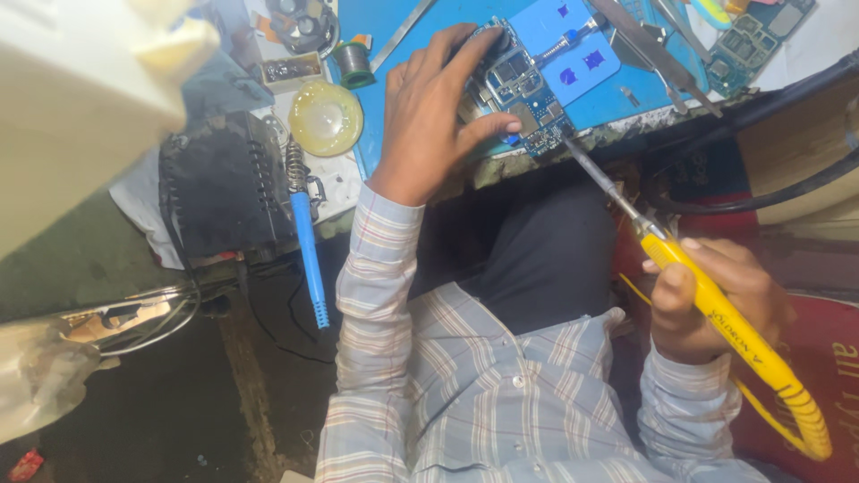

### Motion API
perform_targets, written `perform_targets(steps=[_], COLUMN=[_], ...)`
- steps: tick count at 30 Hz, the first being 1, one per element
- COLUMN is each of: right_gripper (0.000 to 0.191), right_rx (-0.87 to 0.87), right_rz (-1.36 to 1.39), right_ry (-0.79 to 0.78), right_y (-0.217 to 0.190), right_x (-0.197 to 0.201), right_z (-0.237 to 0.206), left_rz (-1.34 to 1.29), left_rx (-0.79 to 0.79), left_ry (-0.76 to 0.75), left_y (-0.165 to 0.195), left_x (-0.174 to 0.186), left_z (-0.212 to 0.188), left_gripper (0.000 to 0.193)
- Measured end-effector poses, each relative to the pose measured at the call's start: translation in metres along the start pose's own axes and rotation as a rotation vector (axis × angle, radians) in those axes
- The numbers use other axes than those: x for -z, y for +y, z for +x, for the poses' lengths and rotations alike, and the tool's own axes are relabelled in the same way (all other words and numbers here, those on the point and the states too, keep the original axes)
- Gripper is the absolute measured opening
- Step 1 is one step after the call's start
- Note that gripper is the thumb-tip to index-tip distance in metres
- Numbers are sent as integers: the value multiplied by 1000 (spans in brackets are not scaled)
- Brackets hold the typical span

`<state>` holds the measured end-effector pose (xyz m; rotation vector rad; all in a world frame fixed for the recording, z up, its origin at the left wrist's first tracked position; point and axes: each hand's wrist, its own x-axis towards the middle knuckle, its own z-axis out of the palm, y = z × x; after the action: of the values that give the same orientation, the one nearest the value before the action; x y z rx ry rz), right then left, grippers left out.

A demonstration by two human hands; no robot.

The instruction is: The person solders a phone motherboard held in a clamp on the workbench, using a yellow soldering iron in the right hand while the left hand steadies the board and components. They briefly handle a solder wire spool and a small container, then resume soldering different points on the board.

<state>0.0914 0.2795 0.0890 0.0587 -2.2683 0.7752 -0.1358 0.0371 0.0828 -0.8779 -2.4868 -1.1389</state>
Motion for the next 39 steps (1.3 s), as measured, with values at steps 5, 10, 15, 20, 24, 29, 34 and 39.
perform_targets(steps=[5,10,15,20,24,29,34,39], right_gripper=[40,40,37,39,41,38,43,47], right_rx=[31,43,18,28,23,28,-10,-77], right_rz=[-48,-30,-67,-3,-44,-75,9,125], right_ry=[-4,-31,-15,-28,-15,-31,-19,37], right_y=[-2,-5,-9,-6,-8,-5,-4,2], right_x=[-3,-3,-1,-7,-2,-3,-5,-4], right_z=[4,8,9,9,6,9,6,-8], left_rz=[-64,-14,-4,6,3,17,-11,-42], left_rx=[2,6,37,20,29,19,35,49], left_ry=[11,-1,-1,13,10,19,4,-57], left_y=[-4,-9,-13,-12,-12,-11,-4,-4], left_x=[-1,-7,-12,-11,-10,-9,-5,2], left_z=[2,0,-2,-2,-2,-2,-2,6], left_gripper=[104,98,102,102,100,101,97,88])
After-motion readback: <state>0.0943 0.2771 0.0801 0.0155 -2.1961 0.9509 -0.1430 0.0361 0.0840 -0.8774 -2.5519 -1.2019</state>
